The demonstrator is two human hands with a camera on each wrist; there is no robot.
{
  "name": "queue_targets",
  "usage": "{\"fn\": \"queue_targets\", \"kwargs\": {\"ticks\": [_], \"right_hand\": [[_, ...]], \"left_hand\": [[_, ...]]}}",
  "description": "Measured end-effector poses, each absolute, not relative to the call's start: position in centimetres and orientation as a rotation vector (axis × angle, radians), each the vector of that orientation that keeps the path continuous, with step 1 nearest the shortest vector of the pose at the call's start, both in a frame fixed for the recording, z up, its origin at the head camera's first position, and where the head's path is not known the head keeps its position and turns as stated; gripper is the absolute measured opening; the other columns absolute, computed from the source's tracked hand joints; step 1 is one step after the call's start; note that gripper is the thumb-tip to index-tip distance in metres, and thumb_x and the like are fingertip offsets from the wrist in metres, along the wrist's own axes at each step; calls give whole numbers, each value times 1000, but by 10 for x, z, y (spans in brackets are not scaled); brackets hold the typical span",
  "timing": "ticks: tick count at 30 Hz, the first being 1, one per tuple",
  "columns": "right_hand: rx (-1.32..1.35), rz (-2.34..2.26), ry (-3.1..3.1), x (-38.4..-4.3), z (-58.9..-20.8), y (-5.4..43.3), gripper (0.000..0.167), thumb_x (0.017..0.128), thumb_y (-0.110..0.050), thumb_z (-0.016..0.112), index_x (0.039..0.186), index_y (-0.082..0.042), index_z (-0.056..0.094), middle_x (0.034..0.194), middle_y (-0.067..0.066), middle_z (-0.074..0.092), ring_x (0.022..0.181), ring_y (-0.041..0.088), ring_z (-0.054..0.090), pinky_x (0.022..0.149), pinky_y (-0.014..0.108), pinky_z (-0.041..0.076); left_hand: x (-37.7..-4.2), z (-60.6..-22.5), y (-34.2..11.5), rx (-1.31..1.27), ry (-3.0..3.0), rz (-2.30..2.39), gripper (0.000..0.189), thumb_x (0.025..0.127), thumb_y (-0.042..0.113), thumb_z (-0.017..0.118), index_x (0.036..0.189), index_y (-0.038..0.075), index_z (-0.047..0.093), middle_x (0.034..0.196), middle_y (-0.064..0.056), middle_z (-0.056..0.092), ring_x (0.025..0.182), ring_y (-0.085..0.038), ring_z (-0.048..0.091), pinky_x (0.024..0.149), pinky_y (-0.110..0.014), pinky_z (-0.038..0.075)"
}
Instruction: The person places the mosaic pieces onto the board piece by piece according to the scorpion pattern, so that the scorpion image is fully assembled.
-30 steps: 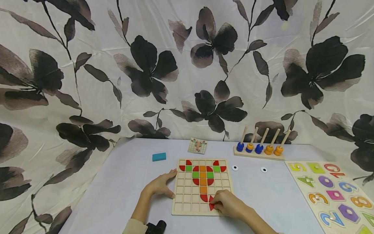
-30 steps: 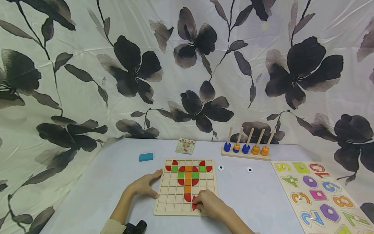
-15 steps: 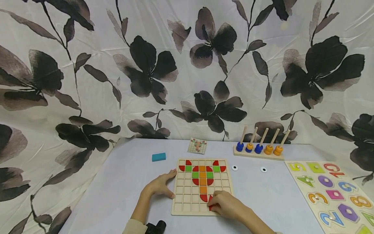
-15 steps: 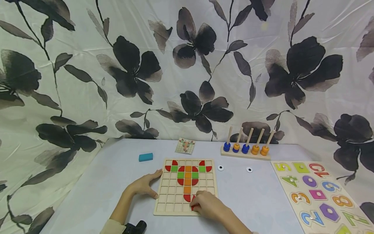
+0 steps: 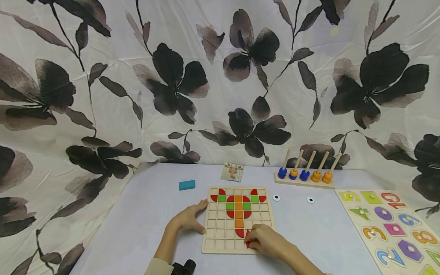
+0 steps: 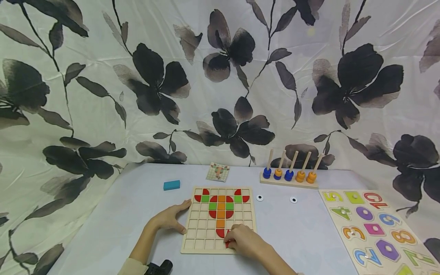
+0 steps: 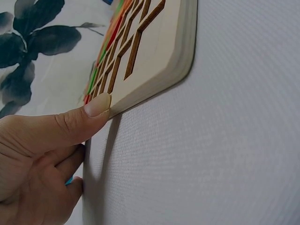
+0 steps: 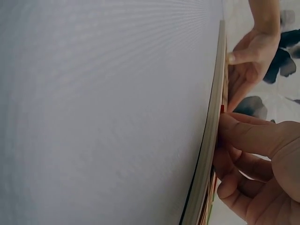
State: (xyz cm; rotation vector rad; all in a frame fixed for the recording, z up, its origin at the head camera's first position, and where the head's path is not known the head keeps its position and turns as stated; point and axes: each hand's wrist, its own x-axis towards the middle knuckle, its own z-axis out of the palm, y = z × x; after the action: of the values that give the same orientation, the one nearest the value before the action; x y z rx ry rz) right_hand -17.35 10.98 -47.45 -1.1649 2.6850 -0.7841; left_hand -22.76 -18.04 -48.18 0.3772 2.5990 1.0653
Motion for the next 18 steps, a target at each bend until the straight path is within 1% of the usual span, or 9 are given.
{"fn": "queue_targets", "kwargs": {"ticks": [6, 12, 15, 18], "right_hand": [[-1153, -755, 2683, -173, -474, 112, 12, 80, -8, 71, 92, -9, 75, 82, -7, 62, 73, -2, 52, 66, 16, 49], [-1189, -851, 2682, -173, -472, 121, 15, 81, -11, 72, 95, -8, 74, 84, -5, 63, 71, -3, 50, 62, 14, 47], [-1175, -929, 2678, -179, -469, 131, 17, 82, -9, 70, 98, -5, 73, 84, -4, 64, 71, -1, 50, 60, 15, 47], [-1100, -1002, 2679, -189, -465, 145, 19, 84, -6, 67, 101, -1, 70, 83, -4, 63, 70, 0, 51, 60, 18, 48]], "left_hand": [[-228, -482, -181, 388, 2593, 1075, 99, 54, 2, 85, 141, -2, 38, 149, -20, 31, 138, -38, 25, 110, -56, 21], [-227, -482, -181, 392, 2590, 1070, 99, 55, 1, 85, 141, -2, 38, 149, -20, 30, 138, -38, 25, 110, -56, 21], [-227, -481, -181, 393, 2591, 1069, 98, 55, 1, 84, 141, -3, 38, 149, -20, 30, 139, -38, 25, 110, -56, 21], [-228, -482, -181, 395, 2590, 1072, 98, 55, 0, 84, 141, -3, 38, 149, -20, 30, 139, -38, 25, 111, -55, 21]]}}
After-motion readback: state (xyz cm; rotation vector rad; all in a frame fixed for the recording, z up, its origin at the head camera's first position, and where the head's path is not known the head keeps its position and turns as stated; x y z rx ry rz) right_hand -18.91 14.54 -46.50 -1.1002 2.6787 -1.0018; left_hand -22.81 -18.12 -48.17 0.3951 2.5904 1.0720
